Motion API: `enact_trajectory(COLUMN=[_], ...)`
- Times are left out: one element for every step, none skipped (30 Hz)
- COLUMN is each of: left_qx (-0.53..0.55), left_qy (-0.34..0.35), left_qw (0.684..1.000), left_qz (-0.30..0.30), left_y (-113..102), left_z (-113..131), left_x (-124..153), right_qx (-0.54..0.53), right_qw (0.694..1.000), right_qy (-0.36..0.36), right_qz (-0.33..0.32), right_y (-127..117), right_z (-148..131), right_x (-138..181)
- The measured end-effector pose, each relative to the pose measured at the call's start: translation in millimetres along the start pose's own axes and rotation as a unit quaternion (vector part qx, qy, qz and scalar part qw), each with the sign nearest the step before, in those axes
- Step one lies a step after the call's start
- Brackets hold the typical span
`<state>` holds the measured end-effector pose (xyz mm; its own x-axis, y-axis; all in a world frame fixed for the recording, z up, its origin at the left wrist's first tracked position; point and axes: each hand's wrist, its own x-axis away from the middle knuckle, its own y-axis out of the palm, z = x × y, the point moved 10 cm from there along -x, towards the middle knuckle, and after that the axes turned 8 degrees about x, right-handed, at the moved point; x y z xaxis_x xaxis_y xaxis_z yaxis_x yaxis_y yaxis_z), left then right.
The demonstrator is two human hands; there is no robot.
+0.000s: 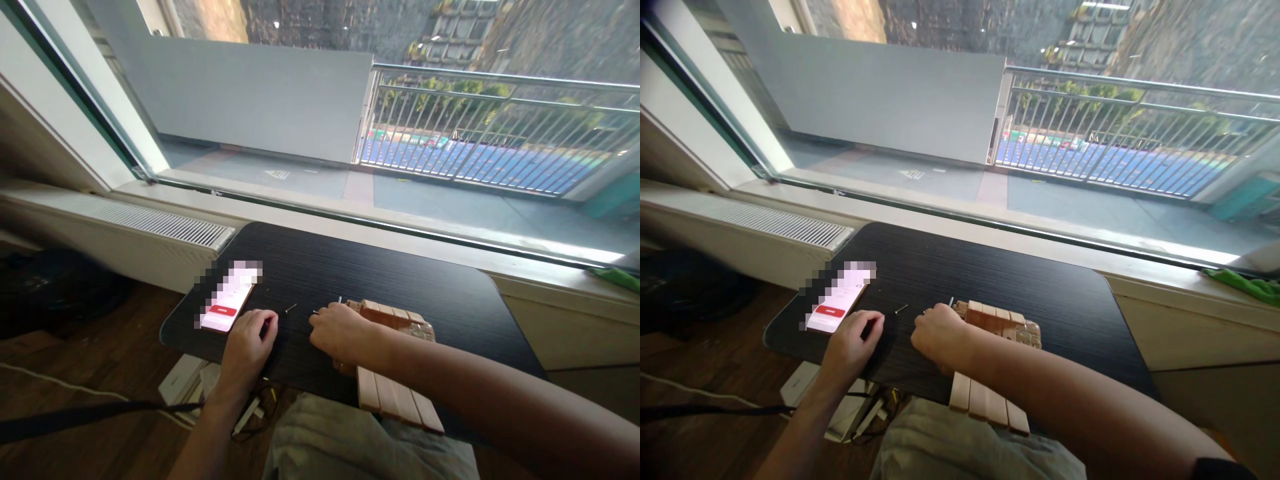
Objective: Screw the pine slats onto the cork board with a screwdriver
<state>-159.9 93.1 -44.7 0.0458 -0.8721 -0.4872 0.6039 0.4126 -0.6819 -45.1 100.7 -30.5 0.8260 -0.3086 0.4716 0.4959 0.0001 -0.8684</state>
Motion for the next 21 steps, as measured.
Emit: enact_trajectory(left_qx=[0.0,-0.001,-0.003,-0.007,-0.012,-0.02,-0.03,-0.041,-0.054,-0.066,-0.077,-0.086,-0.09,-0.092,-0.092,-0.091,-0.091,-0.094,-0.099,-0.104,-0.107], left_qy=[-0.024,-0.046,-0.061,-0.071,-0.074,-0.072,-0.068,-0.064,-0.063,-0.062,-0.062,-0.063,-0.064,-0.065,-0.066,-0.066,-0.067,-0.067,-0.068,-0.067,-0.066], left_qw=[1.0,0.999,0.998,0.997,0.997,0.996,0.996,0.995,0.994,0.993,0.991,0.99,0.99,0.989,0.989,0.989,0.989,0.989,0.989,0.989,0.989], left_qz=[-0.002,-0.005,-0.011,-0.019,-0.028,-0.038,-0.051,-0.062,-0.071,-0.078,-0.085,-0.088,-0.09,-0.091,-0.092,-0.092,-0.092,-0.091,-0.088,-0.084,-0.079], left_y=[-0.2,0.2,1.7,3.9,6.4,9.2,12.7,15.9,18.9,21.4,23.9,25.8,27.3,28.6,29.7,30.7,31.3,31.6,31.6,31.1,30.5], left_z=[-4.7,-8.8,-11.4,-12.5,-12.1,-10.2,-7.6,-5.0,-2.8,-0.8,0.8,2.1,3.0,3.8,4.6,5.4,6.2,6.9,7.6,8.3,9.2], left_x=[0.4,0.5,0.0,-0.9,-2.2,-3.9,-5.4,-6.7,-7.7,-8.3,-8.6,-8.8,-8.8,-8.8,-8.8,-8.9,-9.0,-9.1,-9.3,-9.4,-9.5], right_qx=[0.001,0.001,0.002,0.002,0.002,0.003,0.004,0.006,0.009,0.013,0.015,0.015,0.011,0.004,-0.007,-0.023,-0.045,-0.075,-0.114,-0.161,-0.213], right_qw=[1.0,1.0,1.0,1.0,1.0,1.0,0.999,0.999,0.999,0.998,0.998,0.997,0.995,0.993,0.991,0.988,0.983,0.977,0.969,0.954,0.93], right_qy=[-0.005,-0.008,-0.008,-0.009,-0.009,-0.009,-0.008,-0.006,-0.005,-0.005,-0.007,-0.009,-0.009,-0.006,0.0,0.01,0.023,0.038,0.053,0.068,0.087], right_qz=[0.003,0.006,0.01,0.014,0.019,0.025,0.033,0.041,0.049,0.057,0.066,0.079,0.095,0.115,0.136,0.156,0.174,0.194,0.213,0.244,0.286], right_y=[-1.9,-3.4,-4.9,-5.8,-5.9,-5.2,-4.0,-2.1,0.2,2.8,4.9,5.8,4.9,2.1,-2.4,-7.6,-13.7,-20.2,-26.5,-34.1,-41.4], right_z=[-0.8,-1.3,-1.4,-1.7,-2.0,-2.1,-1.9,-1.4,-0.9,-0.3,0.4,1.3,3.1,5.8,9.9,15.4,21.9,29.8,38.2,47.4,58.2], right_x=[-0.3,-0.5,-0.8,-1.2,-1.8,-2.5,-3.3,-4.3,-5.4,-6.3,-6.9,-7.1,-6.5,-5.1,-2.8,0.3,4.4,9.5,15.6,23.9,34.9])
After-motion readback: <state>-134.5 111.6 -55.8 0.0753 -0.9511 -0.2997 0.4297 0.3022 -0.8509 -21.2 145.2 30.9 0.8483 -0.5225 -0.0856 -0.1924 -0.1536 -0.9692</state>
